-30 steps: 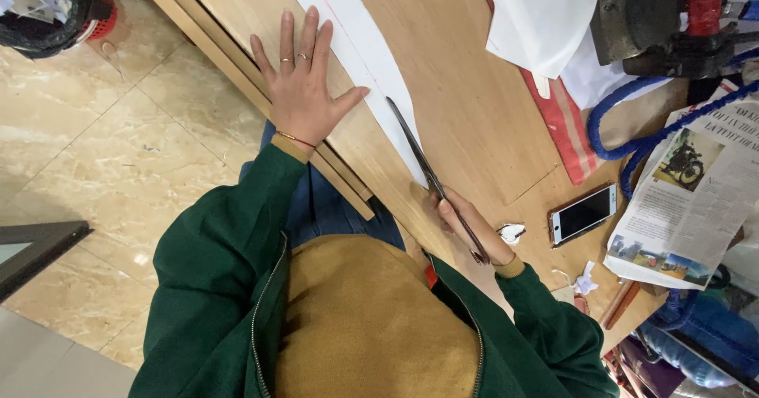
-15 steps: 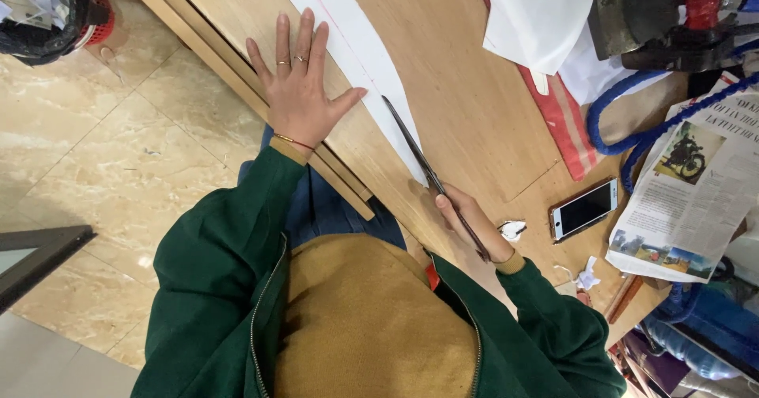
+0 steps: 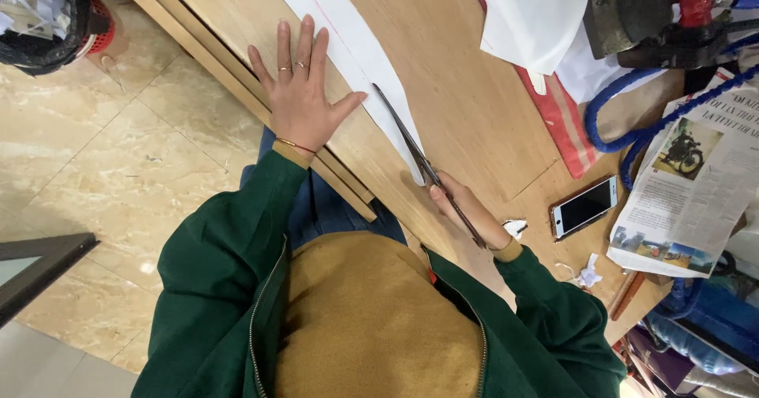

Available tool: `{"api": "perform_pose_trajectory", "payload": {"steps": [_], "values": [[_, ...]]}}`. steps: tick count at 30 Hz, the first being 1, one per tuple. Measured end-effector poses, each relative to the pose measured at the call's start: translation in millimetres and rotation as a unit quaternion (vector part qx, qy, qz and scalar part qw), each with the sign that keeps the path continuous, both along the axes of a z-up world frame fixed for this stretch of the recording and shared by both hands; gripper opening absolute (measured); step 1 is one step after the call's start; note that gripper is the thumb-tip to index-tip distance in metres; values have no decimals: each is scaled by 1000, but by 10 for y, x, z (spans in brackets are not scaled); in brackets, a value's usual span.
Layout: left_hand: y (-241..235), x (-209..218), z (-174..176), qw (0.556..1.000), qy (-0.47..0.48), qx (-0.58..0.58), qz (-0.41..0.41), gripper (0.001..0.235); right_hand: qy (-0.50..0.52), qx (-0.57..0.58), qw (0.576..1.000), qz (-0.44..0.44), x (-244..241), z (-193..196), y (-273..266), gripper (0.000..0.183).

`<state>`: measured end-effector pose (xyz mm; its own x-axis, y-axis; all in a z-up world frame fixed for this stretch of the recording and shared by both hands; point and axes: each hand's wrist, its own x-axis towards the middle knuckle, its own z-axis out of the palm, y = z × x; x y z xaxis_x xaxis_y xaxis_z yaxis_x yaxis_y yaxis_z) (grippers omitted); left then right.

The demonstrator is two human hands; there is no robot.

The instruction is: The person uses a pair of scissors to cut a piece of white fabric that has red lines drawn on it. They cut along the marked lines, separating a strip from the main piece, and then continue cutting the remaining fabric into smaller sections.

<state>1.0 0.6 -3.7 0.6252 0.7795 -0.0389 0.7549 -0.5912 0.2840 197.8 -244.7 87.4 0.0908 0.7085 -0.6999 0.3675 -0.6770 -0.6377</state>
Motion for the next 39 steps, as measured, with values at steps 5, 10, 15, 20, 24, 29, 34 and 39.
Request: {"api": "perform_pose_trajectory", "payload": {"steps": [5,10,15,20,24,29,34,39], "values": [[0,3,11,1000,-28,5,3,105,-17,-5,1000,5,-11,-19,49,55],[26,24,137,999,-14,-46,2,105,-30,15,999,-5,13,-118,14,62],[24,14,150,999,-15,-38,-1,105,-14,-14,1000,-23,2,-31,37,50],[21,30,93,999,-37,-27,-2,76,15,-7,1000,-9,45,-97,92,53],[21,35,137,998,-17,-55,5,72,31,5,999,-7,-18,-56,253,51],[14,25,64,1000,-23,-21,2,72,7,-8,1000,-2,-34,-25,354,60],[18,15,90,1000,-10,-28,0,72,-3,13,1000,6,-48,-40,354,58],[12,20,54,1000,-17,-2,0,71,5,4,1000,-28,-49,-40,357,49]]}}
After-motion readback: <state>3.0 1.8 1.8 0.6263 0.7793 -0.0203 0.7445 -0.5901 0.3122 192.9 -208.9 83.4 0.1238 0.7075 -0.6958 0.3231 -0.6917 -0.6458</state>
